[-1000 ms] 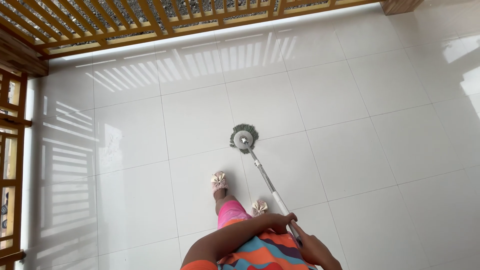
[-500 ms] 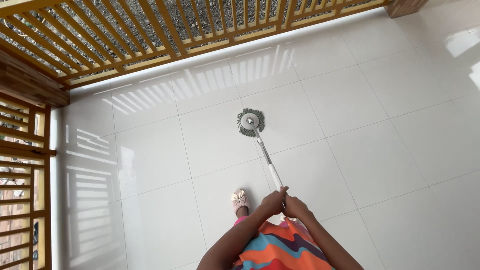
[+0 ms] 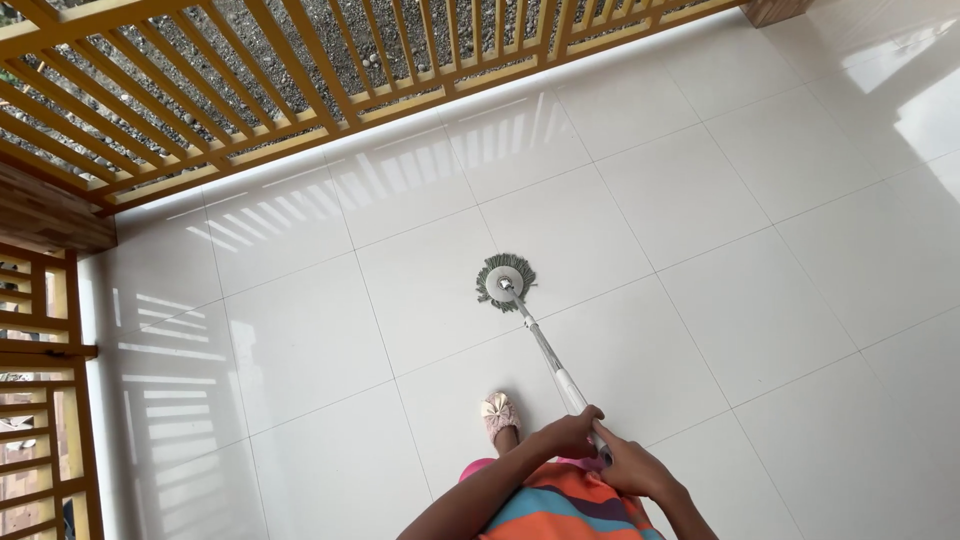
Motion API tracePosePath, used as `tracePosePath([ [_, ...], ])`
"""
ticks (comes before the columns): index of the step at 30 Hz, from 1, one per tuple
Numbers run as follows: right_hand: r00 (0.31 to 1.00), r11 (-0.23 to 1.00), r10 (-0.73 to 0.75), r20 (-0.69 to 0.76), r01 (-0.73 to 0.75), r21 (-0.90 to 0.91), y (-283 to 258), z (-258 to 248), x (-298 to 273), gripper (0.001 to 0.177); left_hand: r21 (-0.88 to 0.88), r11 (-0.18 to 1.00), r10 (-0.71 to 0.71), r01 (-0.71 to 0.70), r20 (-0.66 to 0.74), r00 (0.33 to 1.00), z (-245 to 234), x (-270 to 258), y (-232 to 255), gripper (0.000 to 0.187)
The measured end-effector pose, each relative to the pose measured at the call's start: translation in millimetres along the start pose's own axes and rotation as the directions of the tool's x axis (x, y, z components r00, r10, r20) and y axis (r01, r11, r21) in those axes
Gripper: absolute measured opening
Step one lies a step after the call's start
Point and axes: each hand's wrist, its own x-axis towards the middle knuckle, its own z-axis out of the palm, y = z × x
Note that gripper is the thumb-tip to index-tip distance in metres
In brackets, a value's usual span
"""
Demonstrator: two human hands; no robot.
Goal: Mopping a tiled floor on a balcony using a spin mop.
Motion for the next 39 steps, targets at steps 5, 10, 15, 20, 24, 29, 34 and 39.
tracePosePath([
  [5, 0.999, 0.998, -0.045, -0.031, 0.043, -0.039, -22, 12, 35, 0.098, -0.017, 1.000, 0.019, -0.022, -0.145, 0.989, -7, 7, -33, 0.075],
  [10, 0.989, 0.994, -0.112, -0.094, 0.110, -0.021, -24, 34, 97, 0.101, -0.063, 0.996, -0.081, 0.061, -0.383, 0.920, -3, 9, -54, 0.086],
  [15, 0.991, 0.997, -0.078, -0.108, 0.076, -0.028, 16, 65, 85, 0.099, 0.039, 0.995, -0.072, 0.091, -0.346, 0.936, 31, -10, -38, 0.080],
  [20, 0.996, 1.000, -0.029, -0.081, 0.028, -0.003, 73, 99, 31, 0.099, 0.118, 0.991, -0.042, 0.067, -0.197, 0.979, 89, -23, -20, 0.071],
  [24, 1.000, 0.996, -0.009, -0.023, 0.007, -0.088, 118, 118, -11, 0.102, 0.148, 0.988, -0.046, 0.041, 0.027, 0.999, 128, -37, 2, 0.085],
  [29, 0.999, 0.984, 0.027, 0.026, -0.022, -0.178, 152, 124, -33, 0.095, 0.114, 0.988, -0.128, 0.100, 0.274, 0.953, 126, -74, 51, 0.085],
  [34, 0.999, 0.985, 0.014, 0.037, -0.008, -0.172, 123, 93, -40, 0.098, 0.088, 0.982, -0.188, 0.168, 0.364, 0.912, 104, -41, 43, 0.088],
  [39, 0.999, 0.984, -0.032, 0.033, 0.037, -0.176, 59, 31, 4, 0.099, 0.066, 0.993, -0.110, 0.098, 0.209, 0.972, 44, 19, 7, 0.091],
])
